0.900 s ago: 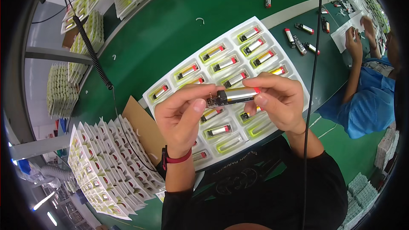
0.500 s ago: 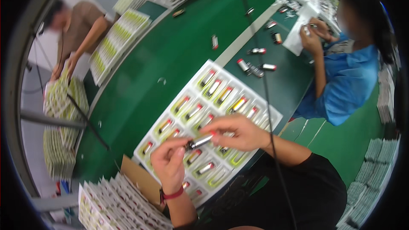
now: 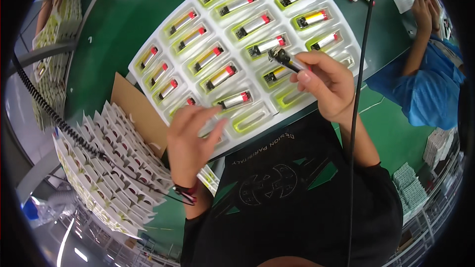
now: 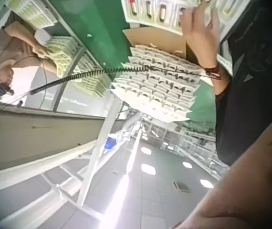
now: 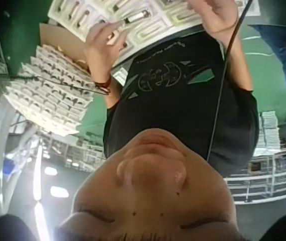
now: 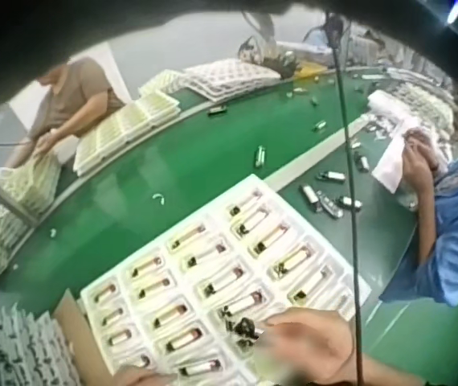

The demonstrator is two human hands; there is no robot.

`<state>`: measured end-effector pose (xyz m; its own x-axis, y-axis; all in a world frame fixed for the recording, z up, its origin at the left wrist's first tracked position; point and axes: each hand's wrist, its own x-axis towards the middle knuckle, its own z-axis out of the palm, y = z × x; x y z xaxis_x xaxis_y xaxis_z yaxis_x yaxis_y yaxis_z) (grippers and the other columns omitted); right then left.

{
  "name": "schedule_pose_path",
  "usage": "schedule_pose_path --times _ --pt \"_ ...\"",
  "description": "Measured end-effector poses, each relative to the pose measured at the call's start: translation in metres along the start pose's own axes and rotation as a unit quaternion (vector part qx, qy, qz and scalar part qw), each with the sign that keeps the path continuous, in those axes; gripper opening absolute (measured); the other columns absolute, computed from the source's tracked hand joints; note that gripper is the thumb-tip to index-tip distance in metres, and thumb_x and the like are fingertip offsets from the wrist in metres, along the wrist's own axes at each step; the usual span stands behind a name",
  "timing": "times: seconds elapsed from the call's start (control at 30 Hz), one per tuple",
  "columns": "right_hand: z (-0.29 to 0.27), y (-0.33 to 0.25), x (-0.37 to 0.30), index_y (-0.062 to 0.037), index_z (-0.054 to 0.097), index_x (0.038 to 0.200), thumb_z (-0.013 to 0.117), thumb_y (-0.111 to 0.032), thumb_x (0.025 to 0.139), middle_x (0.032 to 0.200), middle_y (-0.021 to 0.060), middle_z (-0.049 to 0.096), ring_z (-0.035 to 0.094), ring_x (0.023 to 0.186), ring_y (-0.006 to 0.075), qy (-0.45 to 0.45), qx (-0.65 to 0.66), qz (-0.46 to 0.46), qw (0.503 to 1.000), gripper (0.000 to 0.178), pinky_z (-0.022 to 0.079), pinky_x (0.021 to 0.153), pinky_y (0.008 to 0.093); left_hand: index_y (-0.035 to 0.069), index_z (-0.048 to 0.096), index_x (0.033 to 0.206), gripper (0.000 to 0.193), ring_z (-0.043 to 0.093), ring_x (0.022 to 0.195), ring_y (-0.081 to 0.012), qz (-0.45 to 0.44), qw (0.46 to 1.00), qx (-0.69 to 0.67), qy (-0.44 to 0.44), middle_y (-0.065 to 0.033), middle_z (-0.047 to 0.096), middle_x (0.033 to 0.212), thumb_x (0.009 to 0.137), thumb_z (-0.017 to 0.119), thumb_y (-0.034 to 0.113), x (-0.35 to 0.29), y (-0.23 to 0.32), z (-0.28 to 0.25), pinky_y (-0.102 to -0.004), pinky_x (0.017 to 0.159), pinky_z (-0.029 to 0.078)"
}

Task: Assembling small electronic components into plastic housings on a production line.

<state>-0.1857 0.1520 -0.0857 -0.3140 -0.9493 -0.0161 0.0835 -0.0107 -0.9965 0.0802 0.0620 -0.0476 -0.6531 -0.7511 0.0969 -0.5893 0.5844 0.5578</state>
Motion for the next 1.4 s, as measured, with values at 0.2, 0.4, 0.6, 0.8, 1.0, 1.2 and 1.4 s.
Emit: schedule_pose_path --times 0.2,0.4,0.6,0.8,1.0,1.2,1.4 --pt "0.024 -0.001 0.005 -0.0033 0.064 0.11 0.068 -0.008 0.087 0.083 0.0137 0.062 0.063 0.068 0.0284 -0.093 -0.152 -0.154 0.972 0.024 0.048 0.06 0.0348 0.009 0.073 0.099 0.033 0.06 0.082 -0.0289 -0.007 0.996 0.051 -0.072 -0.0089 0.059 0.091 0.069 0.084 0.014 -0.011 0.021 0.028 -0.0374 0.071 0.05" --pt "0.042 0.01 0.003 -0.0012 0.062 0.11 0.07 -0.011 0.087 0.078 0.0112 0.057 0.061 0.068 0.0301 -0.114 -0.161 -0.235 0.952 0.026 0.048 0.058 0.0387 0.007 0.072 0.097 0.027 0.062 0.078 -0.0285 0.091 0.989 0.058 -0.097 -0.008 0.063 0.089 0.072 0.08 0.016 -0.003 0.022 0.036 -0.0386 0.068 0.051" --pt "0.056 0.002 0.001 -0.0009 0.062 0.112 0.069 -0.014 0.089 0.085 0.0123 0.057 0.062 0.071 0.0309 -0.081 -0.152 -0.287 0.942 0.027 0.048 0.059 0.0393 0.002 0.073 0.1 0.03 0.065 0.068 -0.0191 -0.088 0.957 -0.233 -0.149 -0.0106 0.068 0.086 0.071 0.081 0.003 0.014 0.024 -0.003 -0.0307 0.066 0.053" --pt "0.045 -0.013 0.038 -0.0006 0.059 0.112 0.06 -0.018 0.098 0.091 0.0111 0.063 0.065 0.081 0.0198 0.066 0.018 -0.05 0.996 0.023 0.05 0.07 0.0309 0.0 0.07 0.108 0.043 0.065 0.097 -0.0224 0.073 0.983 -0.163 0.042 -0.0129 0.066 0.108 0.067 0.084 -0.004 0.048 0.06 0.006 -0.0317 0.081 0.055" --pt "-0.01 -0.024 0.062 -0.0002 0.064 0.108 0.068 -0.013 0.092 0.093 0.0085 0.058 0.058 0.082 0.02 0.184 -0.142 -0.258 0.938 0.021 0.047 0.075 0.0292 -0.003 0.068 0.112 0.042 0.068 0.097 -0.0237 0.049 0.977 -0.209 0.013 -0.0143 0.069 0.11 0.072 0.08 -0.006 0.089 0.049 0.018 -0.0326 0.084 0.056" --pt "-0.039 -0.079 0.058 -0.0027 0.072 0.108 0.079 -0.001 0.072 0.095 0.0083 0.061 0.059 0.082 0.0206 -0.024 -0.336 -0.336 0.879 0.037 0.048 0.068 0.0308 -0.009 0.059 0.123 0.046 0.067 0.105 -0.0182 -0.026 0.875 -0.483 0.012 -0.0152 0.068 0.112 0.079 0.071 -0.015 0.108 0.051 0.017 -0.0298 0.089 0.057" --pt "-0.034 -0.081 0.064 -0.0025 0.07 0.104 0.08 -0.001 0.07 0.094 0.0072 0.059 0.058 0.078 0.0216 -0.057 -0.338 -0.351 0.871 0.036 0.049 0.065 0.0322 -0.008 0.06 0.122 0.046 0.067 0.103 -0.0186 -0.026 0.861 -0.507 0.002 -0.0157 0.068 0.115 0.079 0.072 -0.015 0.106 0.05 0.019 -0.0294 0.088 0.057"
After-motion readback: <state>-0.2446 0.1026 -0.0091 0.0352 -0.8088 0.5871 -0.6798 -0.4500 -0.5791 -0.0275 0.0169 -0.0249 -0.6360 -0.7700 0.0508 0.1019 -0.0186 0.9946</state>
